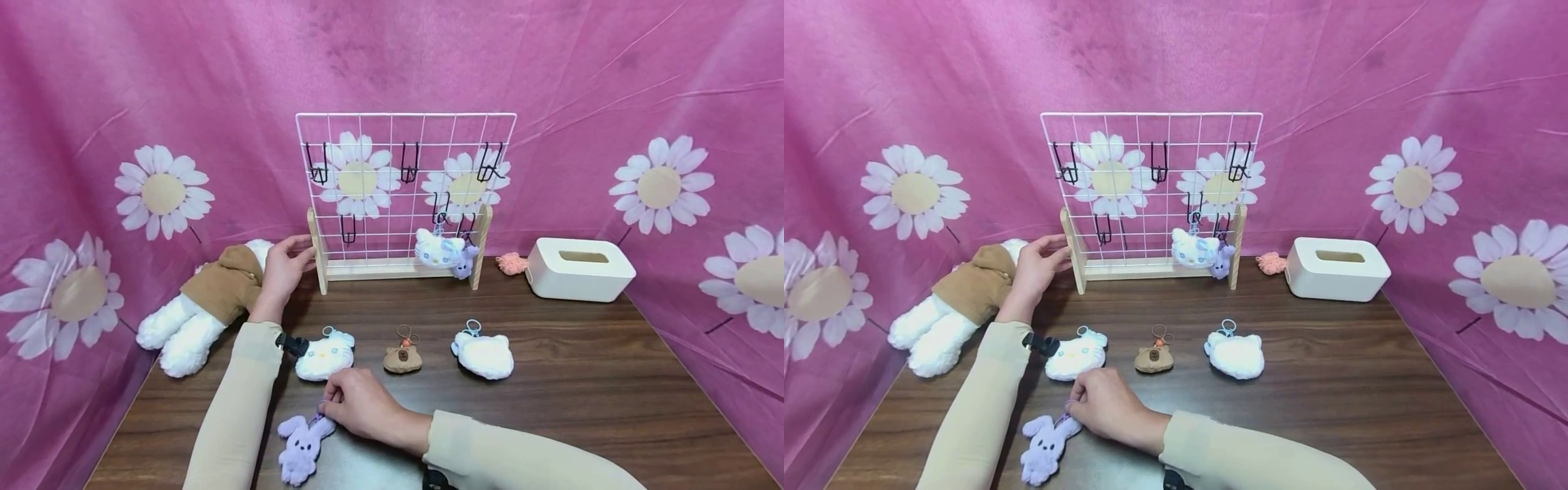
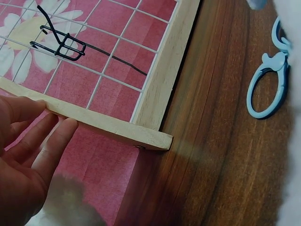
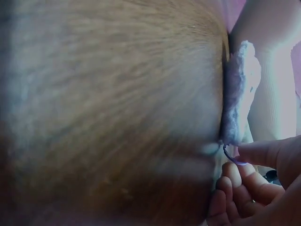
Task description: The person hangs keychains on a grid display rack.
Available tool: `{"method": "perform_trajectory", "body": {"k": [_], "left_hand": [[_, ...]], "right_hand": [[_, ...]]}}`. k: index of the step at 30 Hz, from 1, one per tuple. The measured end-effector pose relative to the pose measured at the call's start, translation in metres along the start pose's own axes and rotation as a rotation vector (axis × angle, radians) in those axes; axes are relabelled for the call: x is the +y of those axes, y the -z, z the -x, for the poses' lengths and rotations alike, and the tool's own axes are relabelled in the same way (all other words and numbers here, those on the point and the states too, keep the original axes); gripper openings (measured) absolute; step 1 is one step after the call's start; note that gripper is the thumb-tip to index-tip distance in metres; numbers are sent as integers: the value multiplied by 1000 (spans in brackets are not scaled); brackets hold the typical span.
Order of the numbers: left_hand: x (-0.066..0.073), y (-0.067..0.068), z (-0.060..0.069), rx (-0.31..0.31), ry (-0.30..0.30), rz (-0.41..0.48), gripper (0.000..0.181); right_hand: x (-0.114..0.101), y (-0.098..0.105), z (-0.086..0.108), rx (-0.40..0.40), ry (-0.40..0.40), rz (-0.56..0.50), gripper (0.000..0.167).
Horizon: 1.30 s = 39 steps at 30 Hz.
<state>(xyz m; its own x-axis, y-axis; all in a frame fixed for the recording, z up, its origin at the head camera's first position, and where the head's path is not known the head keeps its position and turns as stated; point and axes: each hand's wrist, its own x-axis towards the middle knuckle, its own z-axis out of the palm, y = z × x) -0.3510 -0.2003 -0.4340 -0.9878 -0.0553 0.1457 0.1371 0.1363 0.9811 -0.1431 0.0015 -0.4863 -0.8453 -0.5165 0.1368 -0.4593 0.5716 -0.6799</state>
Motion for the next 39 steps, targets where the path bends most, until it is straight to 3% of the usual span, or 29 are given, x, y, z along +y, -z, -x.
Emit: {"method": "perform_trajectory", "body": {"k": [5,9,20,39], "left_hand": [[0,0,-1,2,-2,5,39],[1,0,0,6,0,-10,39],[7,-1,-1,-4,-8,3,40],[6,1,4,-5,-2,-9,41]], "right_hand": [[-18,17,1,-44,-99,-57,14],[-22,20,0,-42,-115,-86,12],[-42,35,-1,-5,-110,-237,10],[-56,57,-3,55,-32,-240,5]]}}
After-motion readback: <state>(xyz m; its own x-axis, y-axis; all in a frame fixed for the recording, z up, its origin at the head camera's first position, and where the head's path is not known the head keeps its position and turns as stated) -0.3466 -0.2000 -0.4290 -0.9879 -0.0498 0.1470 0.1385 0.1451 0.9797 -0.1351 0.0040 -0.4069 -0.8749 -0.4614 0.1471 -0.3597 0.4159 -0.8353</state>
